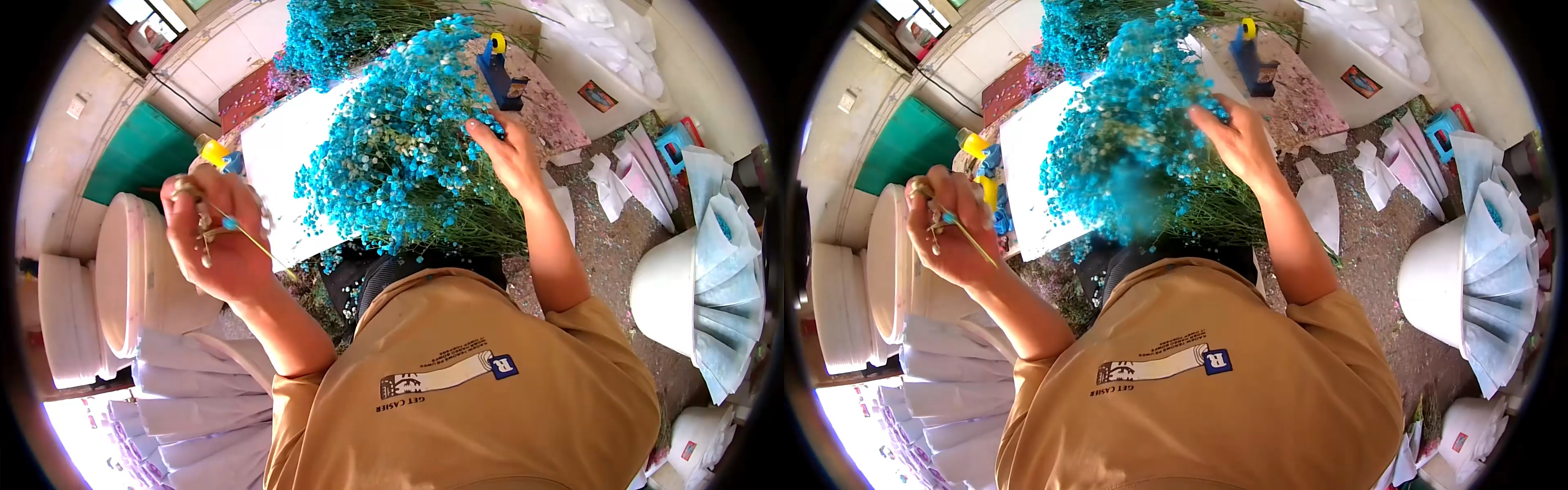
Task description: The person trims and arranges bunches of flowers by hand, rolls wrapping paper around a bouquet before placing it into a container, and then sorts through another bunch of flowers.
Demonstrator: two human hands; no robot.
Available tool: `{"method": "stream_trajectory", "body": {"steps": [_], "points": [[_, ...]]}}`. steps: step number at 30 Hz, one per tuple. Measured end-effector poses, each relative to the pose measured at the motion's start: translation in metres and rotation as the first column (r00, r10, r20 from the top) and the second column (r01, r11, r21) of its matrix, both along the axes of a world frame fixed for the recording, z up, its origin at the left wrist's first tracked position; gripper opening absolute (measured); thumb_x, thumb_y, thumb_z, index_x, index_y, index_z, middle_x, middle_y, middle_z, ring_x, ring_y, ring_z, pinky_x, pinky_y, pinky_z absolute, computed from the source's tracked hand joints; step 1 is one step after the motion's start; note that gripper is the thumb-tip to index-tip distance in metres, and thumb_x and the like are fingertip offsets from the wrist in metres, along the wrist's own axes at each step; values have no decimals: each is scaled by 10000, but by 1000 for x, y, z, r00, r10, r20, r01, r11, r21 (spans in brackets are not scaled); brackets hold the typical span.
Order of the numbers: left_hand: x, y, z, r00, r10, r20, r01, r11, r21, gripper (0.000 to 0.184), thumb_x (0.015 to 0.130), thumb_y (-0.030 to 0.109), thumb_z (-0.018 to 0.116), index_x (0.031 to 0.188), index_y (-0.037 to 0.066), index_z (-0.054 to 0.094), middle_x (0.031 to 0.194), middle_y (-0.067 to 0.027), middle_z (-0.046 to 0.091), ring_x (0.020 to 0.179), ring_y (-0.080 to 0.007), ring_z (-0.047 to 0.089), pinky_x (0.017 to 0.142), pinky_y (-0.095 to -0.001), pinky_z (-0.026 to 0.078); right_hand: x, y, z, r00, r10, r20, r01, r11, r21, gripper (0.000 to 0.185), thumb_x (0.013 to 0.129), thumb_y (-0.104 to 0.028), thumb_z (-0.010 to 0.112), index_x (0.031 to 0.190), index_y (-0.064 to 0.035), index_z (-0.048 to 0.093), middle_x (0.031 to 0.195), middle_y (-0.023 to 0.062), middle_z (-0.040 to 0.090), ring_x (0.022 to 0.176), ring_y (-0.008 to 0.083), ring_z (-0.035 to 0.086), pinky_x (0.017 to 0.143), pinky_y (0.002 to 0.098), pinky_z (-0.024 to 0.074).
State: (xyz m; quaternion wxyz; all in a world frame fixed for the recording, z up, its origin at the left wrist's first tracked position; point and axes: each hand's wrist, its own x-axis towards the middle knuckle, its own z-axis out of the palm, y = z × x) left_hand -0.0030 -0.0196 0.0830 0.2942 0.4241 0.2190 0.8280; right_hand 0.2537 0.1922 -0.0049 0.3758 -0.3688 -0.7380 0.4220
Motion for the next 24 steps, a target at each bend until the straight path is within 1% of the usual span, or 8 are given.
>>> {"method": "stream_trajectory", "body": {"steps": [5, 7, 10, 13, 17, 20, 22, 24], "points": [[52, 31, -9, 839, -53, -542, -342, 722, -601, 455, 885, 191, 730, 1242, -32, 558, 629, 43, 550, 539, -25, 409, 488, -222, 306, -4, -3, 0, 999, 31, -22, -30, 999, 16, 451, 956, -318, 653, 1239, 33, 630, 1107, 136, 714, 1008, 177, 642, 901, 318, 480], [58, 57, -30, 679, -142, -720, -490, 644, -588, 562, 881, 181, 739, 1318, -82, 503, 577, 0, 556, 547, -64, 484, 507, -270, 387, -5, -3, -2, 999, 38, -5, -38, 998, 39, 444, 962, -312, 647, 1246, 29, 627, 1115, 130, 713, 1015, 178, 644, 909, 319, 480], [49, 93, -70, 546, 35, -837, -629, 678, -381, 215, 923, 141, 659, 1083, 1, 688, 709, -109, 680, 619, -117, 578, 592, -291, 462, -4, -2, -4, 998, 55, -40, -55, 998, -6, 452, 965, -323, 647, 1265, 15, 620, 1114, 125, 715, 1018, 185, 653, 920, 321, 483], [45, 84, -65, 693, 151, -705, -571, 713, -408, 152, 966, 150, 622, 971, 23, 705, 725, -36, 661, 615, -103, 540, 572, -260, 422, -4, 4, -13, 997, 53, -59, -51, 998, 31, 450, 964, -332, 649, 1259, 8, 631, 1096, 141, 717, 997, 197, 664, 901, 322, 494], [35, 43, -33, 960, 269, 76, -243, 936, -254, 115, 958, 130, 579, 931, 22, 608, 798, -43, 546, 654, -132, 470, 572, -269, 386, -2, 3, -11, 998, 47, -33, -48, 999, -23, 464, 955, -369, 652, 1205, 21, 656, 1024, 148, 728, 947, 207, 669, 860, 324, 501], [2, 24, -47, 976, -208, -66, 204, 977, -65, 277, 982, 257, 465, 833, 24, 481, 929, -105, 460, 889, -233, 457, 729, -349, 445, -5, 10, -23, 996, 83, -28, -84, 996, -20, 480, 951, -383, 654, 1208, 22, 654, 1016, 148, 729, 940, 205, 668, 854, 329, 501], [38, 20, -43, 992, -122, 3, 118, 949, -292, 359, 963, 295, 493, 707, 54, 417, 960, -145, 535, 921, -238, 538, 840, -381, 495, -7, 10, -25, 997, 74, -28, -74, 997, 5, 486, 951, -388, 653, 1212, 23, 652, 1014, 147, 726, 941, 204, 664, 852, 334, 499], [64, 23, -62, 966, -260, 10, 249, 912, -326, 200, 900, 133, 624, 771, -1, 551, 1052, -195, 599, 901, -304, 675, 683, -394, 568, -7, 8, -23, 997, 60, -57, -59, 998, 19, 503, 952, -402, 649, 1216, 27, 647, 1021, 143, 723, 946, 209, 661, 853, 341, 497]]}}
